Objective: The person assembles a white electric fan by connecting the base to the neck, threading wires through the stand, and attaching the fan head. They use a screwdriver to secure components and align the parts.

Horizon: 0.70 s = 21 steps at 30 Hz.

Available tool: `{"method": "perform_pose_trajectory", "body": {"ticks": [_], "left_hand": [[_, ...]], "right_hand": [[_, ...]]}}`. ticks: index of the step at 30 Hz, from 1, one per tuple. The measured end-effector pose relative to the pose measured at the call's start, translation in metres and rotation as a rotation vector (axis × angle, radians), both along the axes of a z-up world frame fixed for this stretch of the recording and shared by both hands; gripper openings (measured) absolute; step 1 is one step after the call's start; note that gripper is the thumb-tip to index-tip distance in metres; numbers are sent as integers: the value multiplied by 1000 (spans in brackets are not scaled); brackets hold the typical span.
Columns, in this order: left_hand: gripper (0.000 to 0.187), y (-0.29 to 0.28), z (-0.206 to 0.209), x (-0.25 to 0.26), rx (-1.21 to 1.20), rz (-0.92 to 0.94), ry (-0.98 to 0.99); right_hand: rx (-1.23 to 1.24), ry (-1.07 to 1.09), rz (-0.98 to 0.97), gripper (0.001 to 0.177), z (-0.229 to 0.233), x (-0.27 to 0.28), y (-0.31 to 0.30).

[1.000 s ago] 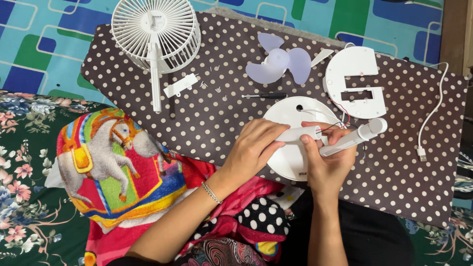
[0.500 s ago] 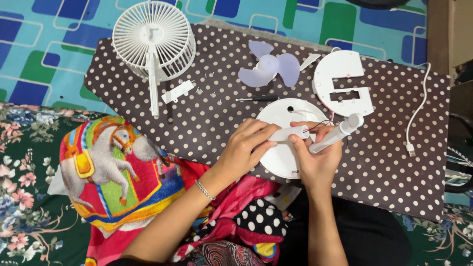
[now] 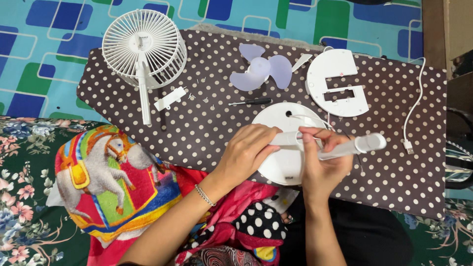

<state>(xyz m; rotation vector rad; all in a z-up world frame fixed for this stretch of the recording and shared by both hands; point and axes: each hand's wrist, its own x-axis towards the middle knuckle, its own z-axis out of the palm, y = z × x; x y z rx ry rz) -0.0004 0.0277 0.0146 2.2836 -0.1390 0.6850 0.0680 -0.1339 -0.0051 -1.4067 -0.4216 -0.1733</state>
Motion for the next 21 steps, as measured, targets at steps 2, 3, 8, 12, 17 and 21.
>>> {"method": "perform_pose_trajectory", "body": {"ticks": [2, 3, 8, 12, 17, 21], "left_hand": [[30, -1, -2, 1, -31, -6, -4], [30, -1, -3, 1, -46, -10, -8], [29, 4, 3, 0, -129, -53, 88], [51, 13, 9, 7, -106, -151, 45], [33, 13, 1, 15, -99, -274, 190], [35, 11, -17, 9, -114, -281, 111]], "right_hand": [[42, 48, -54, 37, -1, -1, 0], [62, 70, -81, 37, -1, 0, -1], [25, -15, -66, 39, -4, 4, -4], [113, 51, 16, 36, -4, 7, -4], [110, 35, -10, 37, 2, 5, -1], [109, 29, 6, 38, 10, -1, 0]]}}
